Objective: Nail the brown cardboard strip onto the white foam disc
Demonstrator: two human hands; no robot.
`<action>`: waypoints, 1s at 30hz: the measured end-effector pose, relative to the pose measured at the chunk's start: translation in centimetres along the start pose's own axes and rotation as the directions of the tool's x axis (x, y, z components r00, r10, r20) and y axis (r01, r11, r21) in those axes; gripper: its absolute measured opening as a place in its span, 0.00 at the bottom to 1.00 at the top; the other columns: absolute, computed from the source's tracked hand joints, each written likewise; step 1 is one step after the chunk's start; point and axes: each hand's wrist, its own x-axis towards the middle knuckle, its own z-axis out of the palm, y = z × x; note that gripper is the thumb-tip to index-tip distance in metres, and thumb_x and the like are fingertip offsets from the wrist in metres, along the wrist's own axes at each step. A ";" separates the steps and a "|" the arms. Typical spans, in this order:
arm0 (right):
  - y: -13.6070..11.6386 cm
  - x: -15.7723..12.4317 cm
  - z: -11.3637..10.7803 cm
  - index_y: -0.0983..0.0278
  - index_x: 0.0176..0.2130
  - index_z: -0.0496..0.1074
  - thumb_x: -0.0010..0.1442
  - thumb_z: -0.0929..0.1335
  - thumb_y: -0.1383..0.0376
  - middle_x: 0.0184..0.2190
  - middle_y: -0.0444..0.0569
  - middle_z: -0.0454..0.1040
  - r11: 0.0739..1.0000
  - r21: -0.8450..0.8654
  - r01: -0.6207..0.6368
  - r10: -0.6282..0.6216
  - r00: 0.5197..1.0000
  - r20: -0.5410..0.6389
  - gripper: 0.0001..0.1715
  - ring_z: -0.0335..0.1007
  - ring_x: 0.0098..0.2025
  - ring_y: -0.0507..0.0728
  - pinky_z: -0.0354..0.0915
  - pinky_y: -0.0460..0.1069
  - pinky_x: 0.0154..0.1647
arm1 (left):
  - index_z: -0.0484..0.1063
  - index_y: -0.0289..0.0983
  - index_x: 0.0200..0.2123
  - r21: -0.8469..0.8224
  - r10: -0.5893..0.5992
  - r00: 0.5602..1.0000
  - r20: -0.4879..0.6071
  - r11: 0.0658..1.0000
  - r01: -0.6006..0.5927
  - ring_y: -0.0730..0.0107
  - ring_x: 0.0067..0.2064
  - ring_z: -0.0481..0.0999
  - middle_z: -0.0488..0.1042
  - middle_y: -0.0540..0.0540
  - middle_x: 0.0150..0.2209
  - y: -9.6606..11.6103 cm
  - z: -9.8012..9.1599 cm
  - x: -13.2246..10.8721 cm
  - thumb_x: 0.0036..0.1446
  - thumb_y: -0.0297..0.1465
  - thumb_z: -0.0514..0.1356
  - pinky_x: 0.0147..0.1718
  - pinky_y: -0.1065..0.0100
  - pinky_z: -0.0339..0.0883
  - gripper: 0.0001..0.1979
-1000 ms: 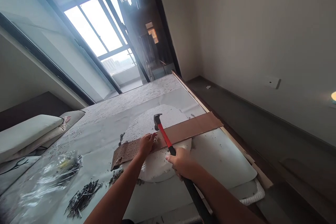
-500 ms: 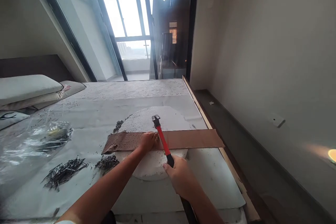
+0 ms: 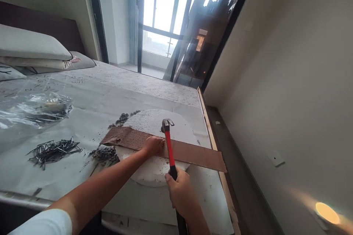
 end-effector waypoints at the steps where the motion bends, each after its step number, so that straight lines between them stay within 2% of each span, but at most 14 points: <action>1: 0.0 0.0 0.1 0.62 0.28 0.60 0.53 0.61 0.57 0.13 0.35 0.53 1.000 -0.003 -0.002 0.002 1.000 -0.001 0.11 0.49 0.13 0.47 0.51 0.44 0.14 | 0.76 0.33 0.26 -0.008 0.000 1.000 -0.004 1.000 0.000 0.62 0.33 0.74 0.76 0.38 0.30 -0.1 0.0 -0.1 0.60 0.36 0.47 0.36 0.63 0.62 0.21; 5: 0.1 -0.1 0.2 0.62 0.27 0.60 0.52 0.62 0.56 0.13 0.35 0.53 0.997 -0.043 -0.064 0.065 0.998 0.012 0.12 0.47 0.12 0.47 0.48 0.44 0.12 | 0.76 0.36 0.24 -0.134 -0.026 1.000 -0.015 0.991 0.023 0.63 0.35 0.73 0.77 0.41 0.30 -0.4 0.0 -0.2 0.56 0.35 0.51 0.38 0.65 0.62 0.17; 8: -0.1 -0.4 -0.1 0.62 0.28 0.61 0.53 0.62 0.56 0.13 0.35 0.53 0.997 -0.067 -0.028 0.026 0.999 -0.025 0.12 0.48 0.12 0.47 0.48 0.45 0.13 | 0.77 0.38 0.30 -0.335 -0.096 0.993 -0.074 0.940 0.066 0.65 0.37 0.73 0.77 0.45 0.32 -0.7 -0.1 -0.2 0.49 0.31 0.54 0.39 0.68 0.62 0.11; 12: -0.8 -0.3 -0.2 0.62 0.30 0.63 0.54 0.61 0.56 0.13 0.36 0.54 0.998 -0.059 0.018 -0.022 0.998 -0.059 0.12 0.48 0.13 0.48 0.50 0.45 0.13 | 0.76 0.35 0.32 -0.616 -0.271 0.949 -0.159 0.778 0.119 0.67 0.35 0.73 0.77 0.46 0.32 -1.5 -0.2 0.0 0.46 0.27 0.50 0.36 0.69 0.64 0.15; 15: -0.9 0.3 0.3 0.62 0.29 0.61 0.52 0.62 0.57 0.14 0.35 0.53 0.995 -0.072 -0.072 0.072 0.997 0.000 0.10 0.48 0.12 0.47 0.50 0.44 0.12 | 0.75 0.34 0.33 -0.751 -0.398 0.897 -0.192 0.648 0.127 0.68 0.32 0.72 0.76 0.46 0.30 -2.2 -0.3 0.0 0.45 0.28 0.48 0.33 0.68 0.64 0.17; 18: -0.7 0.4 0.6 0.62 0.28 0.60 0.52 0.62 0.58 0.14 0.35 0.53 0.987 -0.077 -0.139 0.142 0.989 0.038 0.09 0.48 0.11 0.47 0.50 0.45 0.11 | 0.75 0.34 0.34 -0.812 -0.462 0.870 -0.171 0.566 0.141 0.70 0.29 0.70 0.75 0.47 0.28 -2.6 -0.4 0.0 0.44 0.28 0.48 0.30 0.69 0.63 0.18; 24: -0.5 -0.2 -0.1 0.62 0.31 0.62 0.53 0.61 0.56 0.15 0.35 0.54 0.999 -0.012 -0.031 0.030 0.999 -0.028 0.12 0.48 0.11 0.46 0.51 0.44 0.11 | 0.75 0.35 0.32 -0.833 -0.492 0.859 -0.143 0.528 0.163 0.70 0.28 0.69 0.75 0.47 0.28 -2.6 -0.3 0.1 0.43 0.29 0.49 0.29 0.70 0.63 0.17; 30: -0.3 0.9 1.2 0.62 0.28 0.59 0.50 0.62 0.60 0.12 0.33 0.53 0.976 -0.078 -0.204 0.208 0.977 0.048 0.07 0.48 0.10 0.47 0.50 0.44 0.09 | 0.74 0.34 0.35 -0.832 -0.486 0.862 -0.144 0.532 0.161 0.71 0.28 0.69 0.75 0.47 0.28 -2.7 -0.4 0.1 0.44 0.30 0.48 0.28 0.71 0.63 0.18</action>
